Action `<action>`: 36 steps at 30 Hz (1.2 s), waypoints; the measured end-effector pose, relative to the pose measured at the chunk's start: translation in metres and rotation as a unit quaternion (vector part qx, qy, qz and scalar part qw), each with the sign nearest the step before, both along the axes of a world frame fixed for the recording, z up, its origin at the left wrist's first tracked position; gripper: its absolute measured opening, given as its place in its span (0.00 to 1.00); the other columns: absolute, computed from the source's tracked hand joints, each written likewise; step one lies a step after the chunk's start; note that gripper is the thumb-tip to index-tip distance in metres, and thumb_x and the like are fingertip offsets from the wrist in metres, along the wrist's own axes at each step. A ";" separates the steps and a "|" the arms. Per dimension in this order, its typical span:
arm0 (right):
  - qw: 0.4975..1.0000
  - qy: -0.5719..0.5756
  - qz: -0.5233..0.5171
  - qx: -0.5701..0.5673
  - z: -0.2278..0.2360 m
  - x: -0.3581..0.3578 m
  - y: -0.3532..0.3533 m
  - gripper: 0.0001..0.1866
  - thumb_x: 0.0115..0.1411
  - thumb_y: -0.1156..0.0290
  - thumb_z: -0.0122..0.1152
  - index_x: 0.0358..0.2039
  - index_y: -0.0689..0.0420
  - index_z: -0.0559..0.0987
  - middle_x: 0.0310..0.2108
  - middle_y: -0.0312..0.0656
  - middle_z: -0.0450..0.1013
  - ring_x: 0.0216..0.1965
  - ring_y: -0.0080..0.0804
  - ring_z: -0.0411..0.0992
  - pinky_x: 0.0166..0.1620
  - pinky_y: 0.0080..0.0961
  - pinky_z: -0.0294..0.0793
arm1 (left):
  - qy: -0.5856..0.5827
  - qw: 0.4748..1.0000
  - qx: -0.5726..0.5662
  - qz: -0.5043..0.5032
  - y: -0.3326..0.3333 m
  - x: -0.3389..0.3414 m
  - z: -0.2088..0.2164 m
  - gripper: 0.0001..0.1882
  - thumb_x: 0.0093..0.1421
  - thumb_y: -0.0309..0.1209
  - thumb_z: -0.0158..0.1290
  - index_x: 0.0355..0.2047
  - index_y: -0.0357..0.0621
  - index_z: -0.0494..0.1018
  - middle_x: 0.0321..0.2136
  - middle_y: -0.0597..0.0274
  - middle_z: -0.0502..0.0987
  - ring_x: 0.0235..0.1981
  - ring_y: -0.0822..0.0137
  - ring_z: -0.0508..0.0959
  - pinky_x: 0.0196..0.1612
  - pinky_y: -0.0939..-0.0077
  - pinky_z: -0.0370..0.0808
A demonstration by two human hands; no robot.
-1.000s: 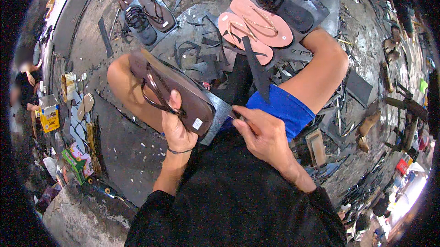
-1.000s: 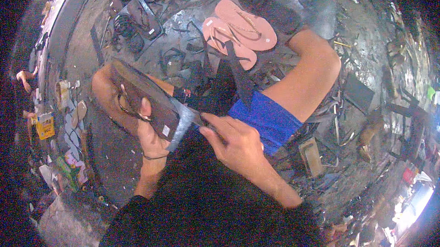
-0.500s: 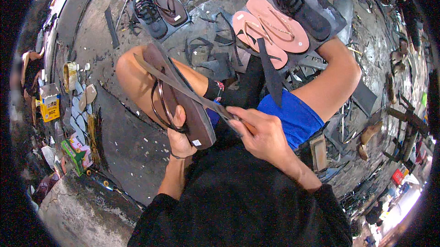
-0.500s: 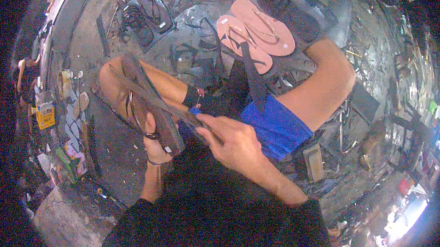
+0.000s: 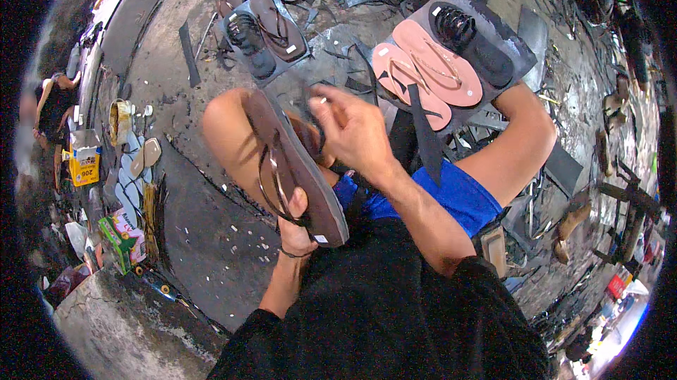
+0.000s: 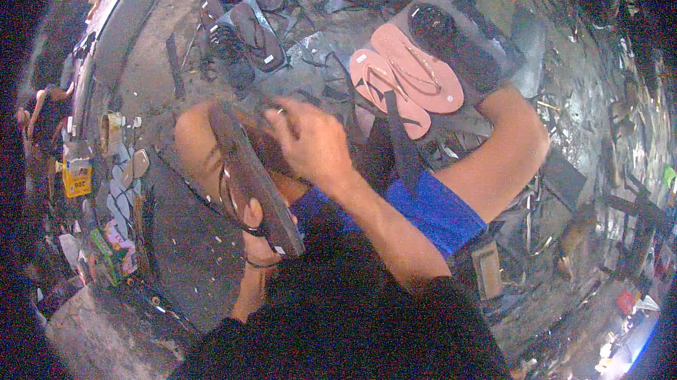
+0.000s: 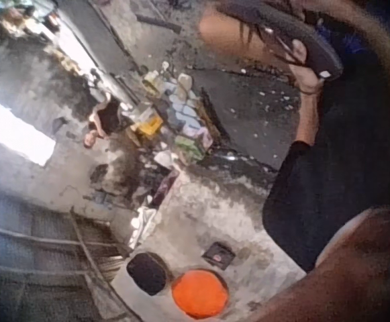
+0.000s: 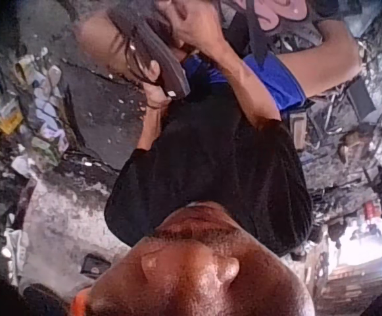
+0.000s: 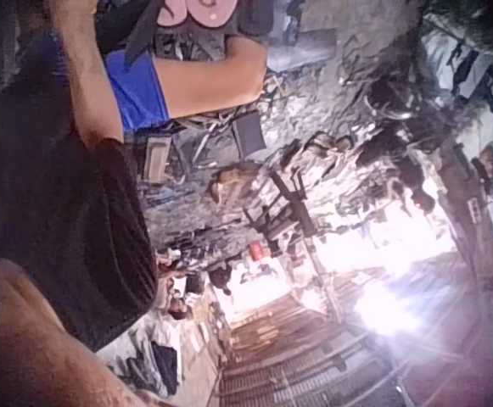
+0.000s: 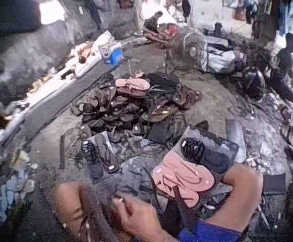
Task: The person sits on the floor and uses a knife to cut the soles and straps off several flip-flops and sandals. They handle each shoe one at a time, cutting away the rubber or plastic components and placing the removed pieces into a pile.
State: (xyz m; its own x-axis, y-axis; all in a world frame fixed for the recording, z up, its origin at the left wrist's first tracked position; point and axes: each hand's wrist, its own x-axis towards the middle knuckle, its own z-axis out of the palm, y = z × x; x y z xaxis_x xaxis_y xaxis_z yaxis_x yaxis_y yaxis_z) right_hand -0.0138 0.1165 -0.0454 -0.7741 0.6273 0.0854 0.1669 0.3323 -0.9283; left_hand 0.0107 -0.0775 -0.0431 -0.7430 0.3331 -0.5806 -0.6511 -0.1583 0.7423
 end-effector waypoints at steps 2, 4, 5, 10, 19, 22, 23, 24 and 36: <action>0.992 -0.024 0.012 -0.126 0.005 0.001 0.010 0.19 0.63 0.59 0.61 0.41 0.65 0.81 0.25 0.42 0.77 0.26 0.19 0.72 0.30 0.23 0.73 | 0.020 0.999 0.008 -0.043 -0.013 -0.001 -0.010 0.21 0.66 0.45 0.50 0.46 0.39 0.70 0.34 0.56 0.78 0.29 0.63 0.80 0.31 0.69 0.80; 0.954 -0.058 0.143 -0.257 0.003 0.003 0.008 0.18 0.62 0.58 0.64 0.37 0.64 0.81 0.20 0.34 0.73 0.23 0.16 0.67 0.25 0.21 0.68 | 0.003 0.994 0.041 -0.097 -0.018 -0.006 -0.010 0.18 0.66 0.35 0.52 0.53 0.38 0.67 0.40 0.61 0.78 0.38 0.67 0.79 0.41 0.72 0.78; 0.945 -0.080 0.158 -0.276 0.009 0.005 0.004 0.22 0.58 0.54 0.66 0.33 0.64 0.81 0.19 0.40 0.74 0.23 0.25 0.72 0.27 0.29 0.71 | 0.008 0.995 0.047 -0.093 -0.011 -0.005 -0.001 0.17 0.66 0.33 0.52 0.52 0.37 0.68 0.38 0.63 0.77 0.36 0.70 0.78 0.40 0.74 0.77; 0.971 -0.115 0.162 -0.132 0.030 0.008 0.005 0.21 0.55 0.53 0.67 0.29 0.63 0.81 0.22 0.48 0.77 0.25 0.34 0.78 0.30 0.38 0.74 | 0.095 0.981 -0.079 -0.151 -0.005 -0.006 0.002 0.10 0.66 0.30 0.52 0.45 0.39 0.69 0.31 0.72 0.71 0.31 0.78 0.70 0.35 0.80 0.70; 0.934 -0.049 0.210 -0.285 0.024 0.062 0.021 0.24 0.56 0.52 0.68 0.41 0.61 0.79 0.20 0.34 0.71 0.24 0.22 0.67 0.28 0.30 0.70 | 0.156 0.985 0.004 -0.070 0.046 -0.041 0.010 0.23 0.70 0.44 0.44 0.56 0.40 0.65 0.48 0.61 0.72 0.49 0.67 0.73 0.52 0.66 0.71; 0.934 -0.143 0.119 -0.304 0.066 0.044 0.068 0.22 0.57 0.51 0.67 0.33 0.60 0.81 0.19 0.34 0.72 0.19 0.21 0.67 0.22 0.27 0.67 | -0.054 0.959 0.276 -0.031 0.100 -0.052 0.038 0.31 0.70 0.54 0.38 0.60 0.42 0.61 0.55 0.57 0.69 0.56 0.59 0.70 0.59 0.61 0.67; 0.949 -0.122 0.080 -0.279 0.071 0.029 0.087 0.22 0.57 0.49 0.66 0.32 0.60 0.81 0.19 0.34 0.72 0.19 0.21 0.67 0.21 0.27 0.67 | 0.030 0.973 0.229 -0.009 0.115 -0.058 0.032 0.31 0.70 0.55 0.33 0.60 0.45 0.61 0.56 0.57 0.69 0.56 0.59 0.70 0.57 0.59 0.70; 0.963 -0.105 0.042 -0.245 0.079 0.011 0.103 0.23 0.58 0.48 0.65 0.30 0.59 0.81 0.19 0.34 0.72 0.18 0.22 0.68 0.21 0.27 0.68 | 0.051 0.968 0.233 -0.082 0.101 -0.067 -0.012 0.28 0.70 0.54 0.36 0.58 0.47 0.63 0.52 0.58 0.71 0.54 0.60 0.71 0.53 0.59 0.73; 0.929 -0.312 -0.063 0.187 -0.056 0.093 0.182 0.30 0.47 0.62 0.70 0.52 0.55 0.76 0.51 0.57 0.70 0.49 0.53 0.73 0.53 0.44 0.72 | 0.565 0.560 -0.374 -0.477 0.181 0.009 -0.111 0.29 0.51 0.44 0.59 0.54 0.57 0.70 0.62 0.54 0.63 0.63 0.44 0.61 0.60 0.49 0.65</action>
